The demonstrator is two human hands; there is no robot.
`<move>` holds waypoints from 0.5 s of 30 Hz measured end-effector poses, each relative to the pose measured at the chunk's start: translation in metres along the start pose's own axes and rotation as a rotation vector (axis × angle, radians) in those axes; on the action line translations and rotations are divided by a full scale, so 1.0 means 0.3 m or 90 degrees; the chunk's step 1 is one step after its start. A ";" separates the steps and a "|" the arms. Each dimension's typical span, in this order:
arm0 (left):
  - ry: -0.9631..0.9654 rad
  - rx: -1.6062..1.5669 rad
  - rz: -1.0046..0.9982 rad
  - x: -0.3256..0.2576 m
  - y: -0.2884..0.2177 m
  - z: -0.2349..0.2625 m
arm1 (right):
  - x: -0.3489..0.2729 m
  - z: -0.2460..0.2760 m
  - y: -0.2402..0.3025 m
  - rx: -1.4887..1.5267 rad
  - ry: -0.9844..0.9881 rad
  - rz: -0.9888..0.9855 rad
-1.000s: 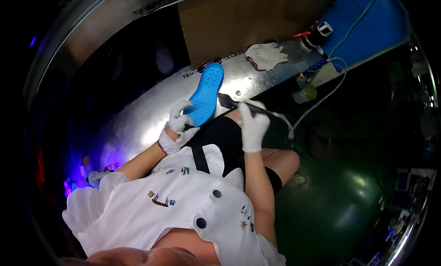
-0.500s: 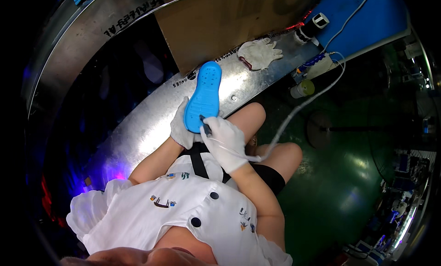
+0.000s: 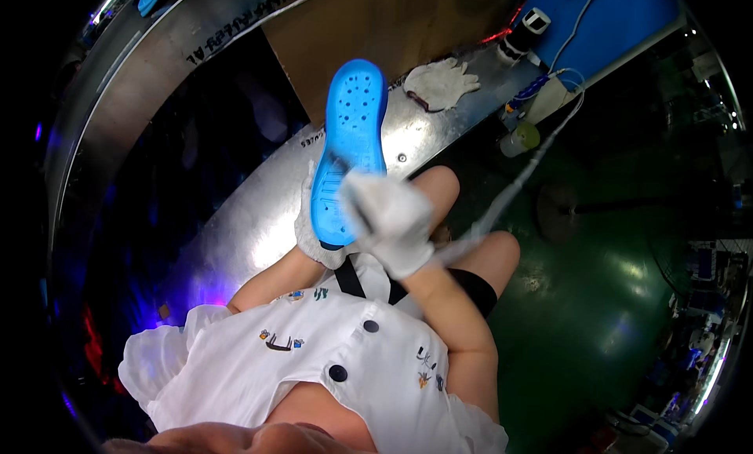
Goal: The person uses a utility knife to trim excess material from the bottom of blue shoe soles. They pick up a sole from a conveyor belt, scrape the surface with the blade, and place the sole back on the belt. The process is repeated for multiple soles throughout the video.
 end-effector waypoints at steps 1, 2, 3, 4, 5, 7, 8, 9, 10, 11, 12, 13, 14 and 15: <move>-0.014 0.028 -0.051 0.015 -0.015 -0.023 | -0.022 -0.025 0.068 0.030 0.046 0.035; 0.109 0.103 -0.041 0.011 0.004 -0.063 | -0.053 -0.050 0.124 -0.009 0.132 0.031; 0.119 -0.030 0.034 0.017 0.027 -0.056 | -0.040 -0.031 0.111 0.091 0.110 -0.015; 0.119 -0.028 0.036 0.027 0.020 -0.050 | -0.020 -0.015 0.087 0.191 0.086 -0.060; 0.105 0.000 0.017 0.015 0.003 -0.023 | -0.019 0.004 0.009 0.208 0.012 -0.164; 0.097 0.042 -0.011 0.007 -0.023 -0.008 | -0.020 0.046 -0.094 0.097 -0.060 -0.184; 0.101 0.058 -0.018 0.012 -0.031 -0.024 | -0.016 0.048 -0.071 0.094 -0.063 -0.178; 0.085 0.074 -0.037 0.023 -0.036 -0.042 | -0.023 0.026 0.016 0.080 -0.021 -0.070; 0.069 0.091 -0.057 0.036 -0.042 -0.054 | -0.039 -0.002 0.105 0.066 0.022 0.039; 0.246 -0.034 0.013 0.021 -0.013 -0.116 | -0.055 -0.028 0.143 0.066 0.027 0.022; 0.242 -0.037 0.011 0.022 -0.020 -0.112 | -0.036 -0.017 0.124 0.200 0.070 -0.054; 0.135 0.036 -0.072 0.036 -0.057 -0.072 | -0.039 -0.021 0.044 0.254 0.049 -0.178; 0.016 0.106 -0.150 0.026 -0.092 -0.027 | -0.062 -0.032 -0.038 0.306 0.028 -0.313; 0.032 0.141 -0.144 0.028 -0.100 -0.042 | -0.066 -0.009 -0.094 0.208 -0.035 -0.306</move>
Point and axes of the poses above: each hand's wrist, its own x-axis towards the middle knuckle, its own z-axis out of the back of the hand, y = z × x, the point moved 8 cm from there along x, towards the middle knuckle, and after that the axes turned 4 degrees about -y, right-handed, at the moved point
